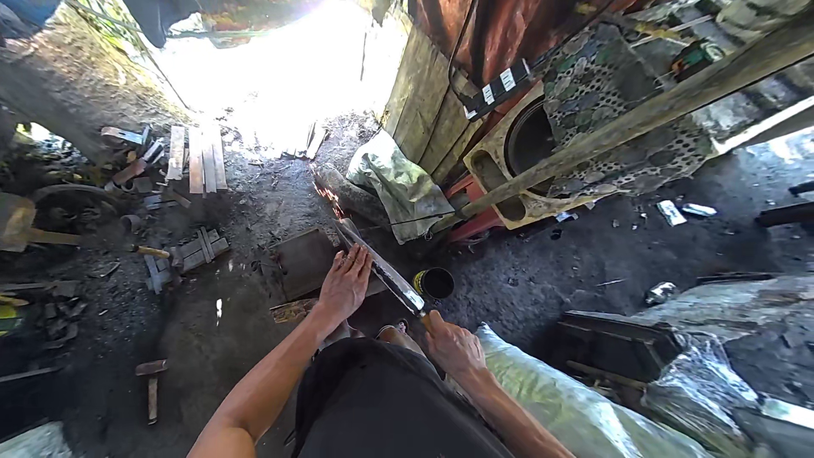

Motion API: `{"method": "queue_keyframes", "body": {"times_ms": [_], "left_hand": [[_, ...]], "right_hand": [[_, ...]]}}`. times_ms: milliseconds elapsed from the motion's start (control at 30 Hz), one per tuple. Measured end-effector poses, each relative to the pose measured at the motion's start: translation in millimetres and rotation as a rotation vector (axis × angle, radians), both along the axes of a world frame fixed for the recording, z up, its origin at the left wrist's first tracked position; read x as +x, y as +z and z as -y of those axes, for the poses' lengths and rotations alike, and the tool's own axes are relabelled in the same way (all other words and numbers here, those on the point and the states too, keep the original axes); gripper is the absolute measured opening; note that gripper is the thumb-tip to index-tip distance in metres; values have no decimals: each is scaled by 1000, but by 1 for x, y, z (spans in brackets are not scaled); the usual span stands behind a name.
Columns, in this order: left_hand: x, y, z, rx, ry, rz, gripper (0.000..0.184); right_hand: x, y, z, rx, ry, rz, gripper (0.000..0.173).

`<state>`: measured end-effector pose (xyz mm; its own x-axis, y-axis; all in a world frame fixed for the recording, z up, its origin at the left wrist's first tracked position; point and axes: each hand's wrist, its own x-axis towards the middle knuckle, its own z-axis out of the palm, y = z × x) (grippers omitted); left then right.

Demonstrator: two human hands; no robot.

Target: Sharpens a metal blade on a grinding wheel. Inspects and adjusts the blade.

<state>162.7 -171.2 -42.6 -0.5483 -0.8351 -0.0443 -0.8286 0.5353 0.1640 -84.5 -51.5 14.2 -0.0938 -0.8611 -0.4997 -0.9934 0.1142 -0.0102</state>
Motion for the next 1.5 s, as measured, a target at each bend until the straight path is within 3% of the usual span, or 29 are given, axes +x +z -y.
{"method": "queue_keyframes", "body": {"times_ms": [267, 633, 933, 1100, 1500], "left_hand": [[-20, 7, -20, 7, -50, -82, 54], [45, -7, 38, -49, 33, 48, 53], [-9, 0, -12, 2, -12, -35, 55], [-14, 7, -20, 5, -57, -49, 55], [46, -3, 48, -32, 68, 99, 58]], "right_hand": [[-24, 23, -26, -4, 18, -87, 31], [42, -16, 48, 39, 18, 49, 39], [-11, 0, -17, -60, 26, -36, 32], [-20, 14, -31, -35, 29, -79, 32], [51, -16, 57, 32, 3, 48, 38]]}}
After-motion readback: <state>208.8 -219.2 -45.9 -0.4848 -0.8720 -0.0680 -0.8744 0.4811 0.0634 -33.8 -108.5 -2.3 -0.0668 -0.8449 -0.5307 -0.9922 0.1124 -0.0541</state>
